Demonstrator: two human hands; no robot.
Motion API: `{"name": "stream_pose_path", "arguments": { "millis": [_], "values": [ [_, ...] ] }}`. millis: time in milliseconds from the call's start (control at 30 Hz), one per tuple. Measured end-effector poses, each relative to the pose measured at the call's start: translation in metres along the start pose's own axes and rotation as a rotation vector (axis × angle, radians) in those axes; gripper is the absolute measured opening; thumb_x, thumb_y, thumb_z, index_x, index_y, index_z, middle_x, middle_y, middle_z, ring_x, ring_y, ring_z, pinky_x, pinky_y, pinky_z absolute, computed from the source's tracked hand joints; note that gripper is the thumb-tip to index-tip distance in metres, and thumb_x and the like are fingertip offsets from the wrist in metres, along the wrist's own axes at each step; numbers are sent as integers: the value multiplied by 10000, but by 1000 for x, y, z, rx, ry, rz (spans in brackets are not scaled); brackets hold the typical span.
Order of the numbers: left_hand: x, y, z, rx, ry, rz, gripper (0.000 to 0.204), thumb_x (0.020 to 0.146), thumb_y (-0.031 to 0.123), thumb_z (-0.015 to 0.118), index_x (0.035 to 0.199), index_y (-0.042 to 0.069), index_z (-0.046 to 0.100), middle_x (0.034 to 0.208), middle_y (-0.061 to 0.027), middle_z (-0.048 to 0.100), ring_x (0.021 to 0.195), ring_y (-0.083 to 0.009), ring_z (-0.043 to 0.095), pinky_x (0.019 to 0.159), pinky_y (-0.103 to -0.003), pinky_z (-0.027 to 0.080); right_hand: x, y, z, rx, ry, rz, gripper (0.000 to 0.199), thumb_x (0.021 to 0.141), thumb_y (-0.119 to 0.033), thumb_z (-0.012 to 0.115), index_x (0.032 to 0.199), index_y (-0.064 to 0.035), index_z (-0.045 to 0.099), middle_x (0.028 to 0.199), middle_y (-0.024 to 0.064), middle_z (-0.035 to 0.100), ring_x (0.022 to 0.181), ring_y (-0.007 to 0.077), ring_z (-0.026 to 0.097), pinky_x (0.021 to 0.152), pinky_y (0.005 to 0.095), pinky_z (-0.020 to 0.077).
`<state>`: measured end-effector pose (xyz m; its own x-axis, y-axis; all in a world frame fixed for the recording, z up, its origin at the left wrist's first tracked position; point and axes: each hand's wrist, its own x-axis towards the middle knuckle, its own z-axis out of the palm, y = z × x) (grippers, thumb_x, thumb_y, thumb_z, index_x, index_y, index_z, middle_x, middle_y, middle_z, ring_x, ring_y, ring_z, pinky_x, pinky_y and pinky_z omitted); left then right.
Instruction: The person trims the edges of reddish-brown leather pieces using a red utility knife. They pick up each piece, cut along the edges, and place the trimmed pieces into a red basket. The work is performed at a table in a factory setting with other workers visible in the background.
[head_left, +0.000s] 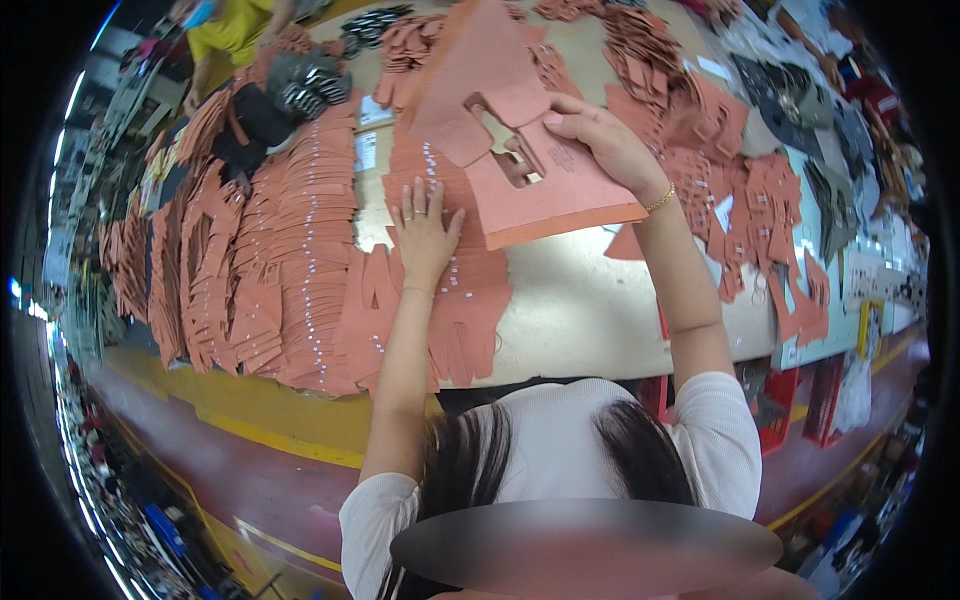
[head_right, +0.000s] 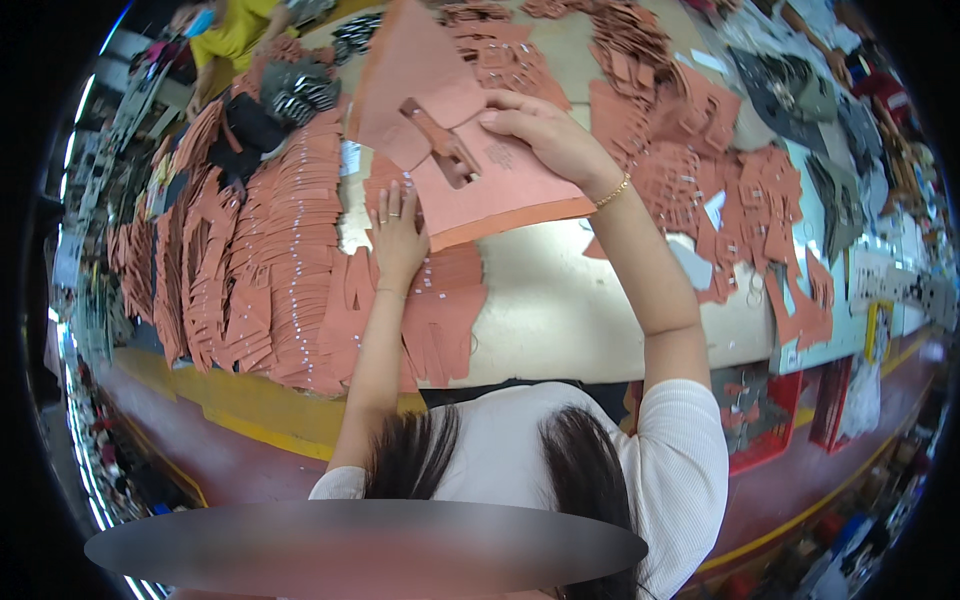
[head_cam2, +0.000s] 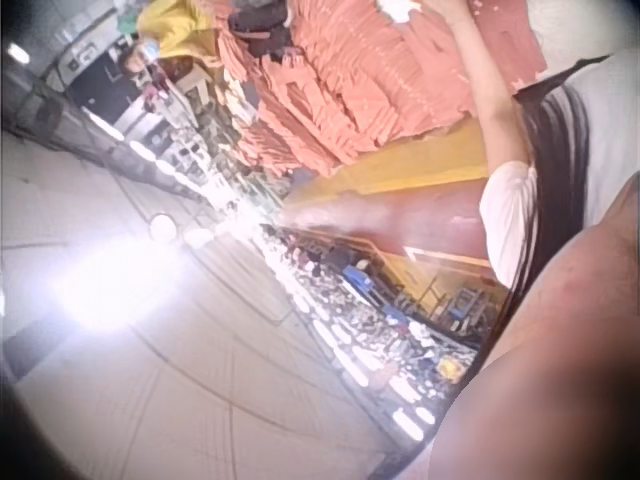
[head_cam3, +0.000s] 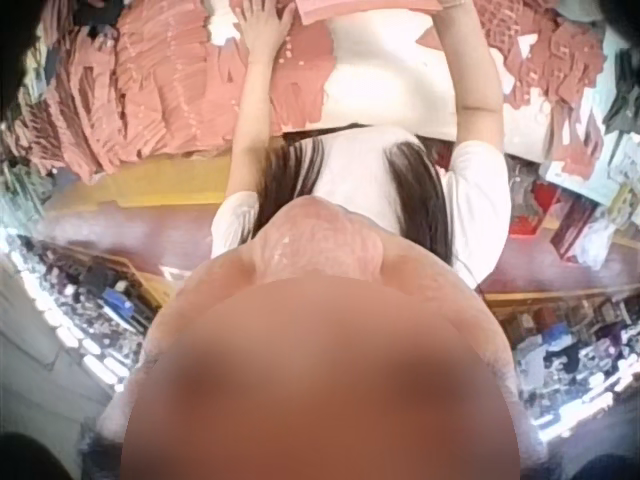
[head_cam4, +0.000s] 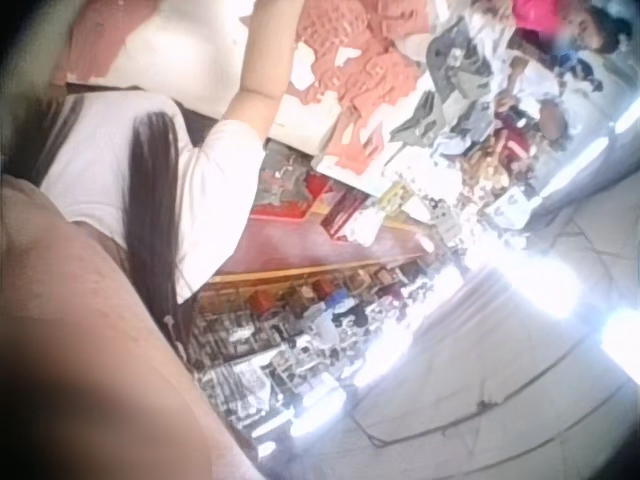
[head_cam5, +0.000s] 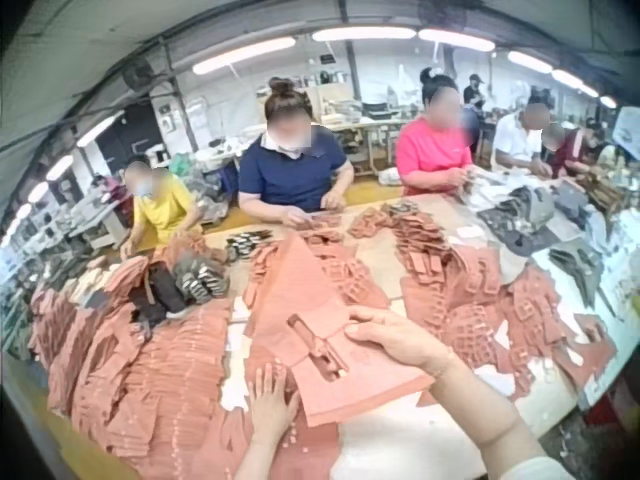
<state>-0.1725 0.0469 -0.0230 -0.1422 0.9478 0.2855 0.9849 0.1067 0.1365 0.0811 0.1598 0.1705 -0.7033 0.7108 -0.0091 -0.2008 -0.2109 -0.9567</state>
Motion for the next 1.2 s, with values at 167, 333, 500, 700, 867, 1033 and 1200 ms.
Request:
{"name": "stream_pose_path", "arguments": {
  "millis": [167, 333, 500, 700, 867, 1033, 1200],
  "values": [
    [4, 1, -3, -37, -7, 5, 594, 888, 451, 566, 1388, 148, 458, 1504, -148, 321, 1410, -339, 239, 1135, -534, 170, -28, -15, 15, -44, 20, -116, 365, 948, -175, 534, 1278, -21, 528, 1097, 31, 627, 950, 65, 588, 827, 231, 488],
    [2, 4, -7, -34, -18, -6, 584, 853, 277, 588, 1404, 166, 428, 1517, -125, 304, 1413, -322, 243, 1138, -512, 196, -40, -24, 24, -84, 53, -141, 375, 944, -189, 537, 1285, -35, 534, 1092, 33, 630, 948, 69, 585, 826, 234, 487],
    [-1, 0, -2, 11, 19, 30, 588, 838, 231, 590, 1398, 147, 429, 1503, -130, 326, 1400, -325, 271, 1131, -510, 217, -44, -25, 28, -105, 65, -181, 382, 936, -199, 541, 1279, -31, 539, 1098, 39, 624, 954, 77, 579, 830, 241, 480],
    [4, -10, 0, -81, 27, 100, 561, 889, 396, 574, 1365, 115, 479, 1427, -194, 414, 1330, -373, 361, 1087, -489, 291, -46, -4, 18, -201, 96, -305, 391, 954, -195, 529, 1294, -2, 505, 1156, 33, 589, 1069, 86, 520, 946, 261, 417],
    [7, -5, 0, -2, -14, 112, 566, 910, 413, 555, 1378, 108, 463, 1462, -199, 372, 1360, -386, 318, 1100, -530, 249, -91, 21, -4, -83, 155, -173, 371, 956, -182, 509, 1289, -19, 506, 1176, 45, 574, 1072, 96, 522, 941, 262, 417],
    [10, 6, -18, 95, -119, 66, 578, 907, 422, 564, 1369, 90, 466, 1460, -202, 370, 1359, -399, 310, 1101, -541, 243, -153, 43, -20, 37, 273, -52, 378, 956, -167, 458, 1307, -26, 460, 1155, 71, 575, 1062, 108, 536, 914, 272, 439],
    [-11, 62, -56, -690, -203, 56, 505, 967, 393, 491, 1248, -26, 514, 1175, -187, 568, 1096, -336, 536, 928, -438, 427, -184, 73, -15, 274, 384, 30, 396, 953, -194, 455, 1305, -15, 417, 1068, 94, 605, 966, 153, 605, 847, 294, 486]
  ]
}}
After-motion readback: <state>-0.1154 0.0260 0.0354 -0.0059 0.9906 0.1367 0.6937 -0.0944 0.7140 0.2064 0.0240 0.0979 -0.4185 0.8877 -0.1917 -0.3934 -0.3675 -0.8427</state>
